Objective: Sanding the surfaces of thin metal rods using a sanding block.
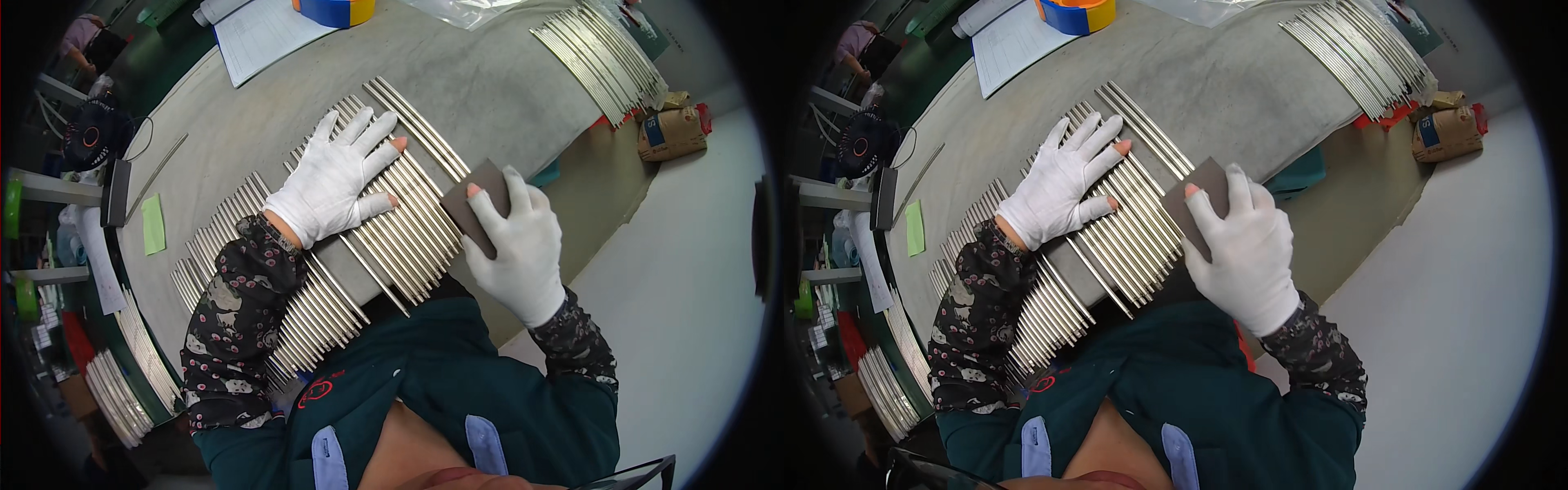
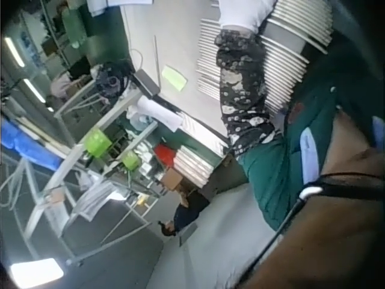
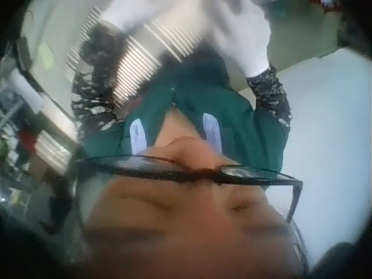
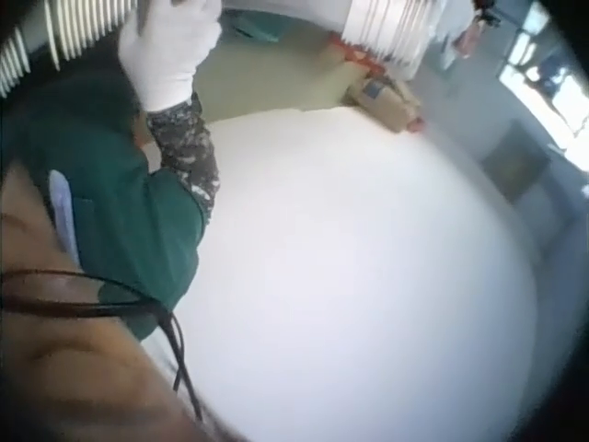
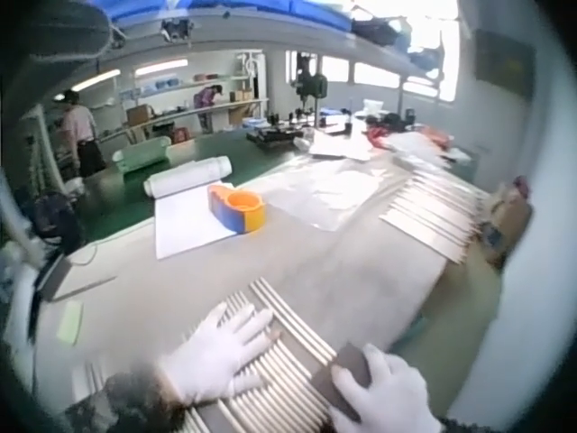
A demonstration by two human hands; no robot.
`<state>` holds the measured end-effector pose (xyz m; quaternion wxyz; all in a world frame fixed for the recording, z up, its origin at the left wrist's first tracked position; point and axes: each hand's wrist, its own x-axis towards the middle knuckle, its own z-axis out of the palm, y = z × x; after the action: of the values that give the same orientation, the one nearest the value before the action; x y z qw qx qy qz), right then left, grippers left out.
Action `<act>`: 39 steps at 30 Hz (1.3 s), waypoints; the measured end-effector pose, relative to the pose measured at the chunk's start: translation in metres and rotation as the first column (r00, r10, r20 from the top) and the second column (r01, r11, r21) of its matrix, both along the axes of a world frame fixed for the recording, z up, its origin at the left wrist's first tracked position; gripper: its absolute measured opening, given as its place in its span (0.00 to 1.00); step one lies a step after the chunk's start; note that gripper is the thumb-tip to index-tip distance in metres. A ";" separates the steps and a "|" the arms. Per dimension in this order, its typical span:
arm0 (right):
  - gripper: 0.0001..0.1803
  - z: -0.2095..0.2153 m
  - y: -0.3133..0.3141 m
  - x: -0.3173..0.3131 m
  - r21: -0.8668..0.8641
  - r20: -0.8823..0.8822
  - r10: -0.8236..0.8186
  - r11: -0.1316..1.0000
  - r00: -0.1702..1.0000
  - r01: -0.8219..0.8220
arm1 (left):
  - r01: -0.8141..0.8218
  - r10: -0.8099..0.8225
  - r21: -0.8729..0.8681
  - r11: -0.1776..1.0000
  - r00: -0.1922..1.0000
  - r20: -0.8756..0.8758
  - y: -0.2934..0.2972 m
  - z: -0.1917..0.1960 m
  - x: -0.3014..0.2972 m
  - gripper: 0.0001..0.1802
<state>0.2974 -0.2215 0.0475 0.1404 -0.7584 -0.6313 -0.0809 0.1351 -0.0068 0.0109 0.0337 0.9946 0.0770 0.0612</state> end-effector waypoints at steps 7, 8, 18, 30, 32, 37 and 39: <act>0.30 -0.006 0.023 -0.004 0.065 0.054 -0.033 0.997 0.998 0.029 | 0.003 -0.003 0.023 1.000 1.000 -0.025 0.000 0.005 0.004 0.41; 0.30 -0.004 0.016 -0.003 0.068 0.055 -0.042 0.997 0.998 0.038 | 0.012 -0.012 0.027 1.000 1.000 -0.024 0.000 0.004 0.005 0.41; 0.34 0.007 -0.064 0.007 -0.025 -0.056 -0.091 0.996 0.994 0.089 | 0.020 -0.018 0.050 0.999 0.999 -0.029 0.001 0.001 0.004 0.42; 0.34 -0.002 -0.054 0.003 0.029 -0.055 -0.058 0.998 0.997 0.060 | 0.000 -0.004 0.103 0.995 0.999 0.034 -0.002 -0.002 0.015 0.41; 0.34 -0.002 -0.053 0.004 0.028 -0.040 -0.066 0.997 0.997 0.067 | 0.001 -0.004 0.105 0.994 0.999 0.032 -0.001 -0.002 0.012 0.41; 0.34 -0.003 -0.052 0.010 0.066 -0.024 -0.106 0.992 0.994 0.108 | 0.014 -0.014 0.091 0.996 1.000 -0.011 0.000 0.000 0.011 0.39; 0.34 -0.003 -0.050 0.011 0.086 -0.020 -0.092 0.992 0.996 0.094 | 0.021 -0.021 0.067 0.998 1.000 0.002 0.001 -0.001 0.013 0.39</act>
<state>0.3079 -0.2719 0.0450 0.1744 -0.7808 -0.5900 -0.1084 0.1476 -0.0058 0.0101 0.0010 0.9958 0.0644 0.0647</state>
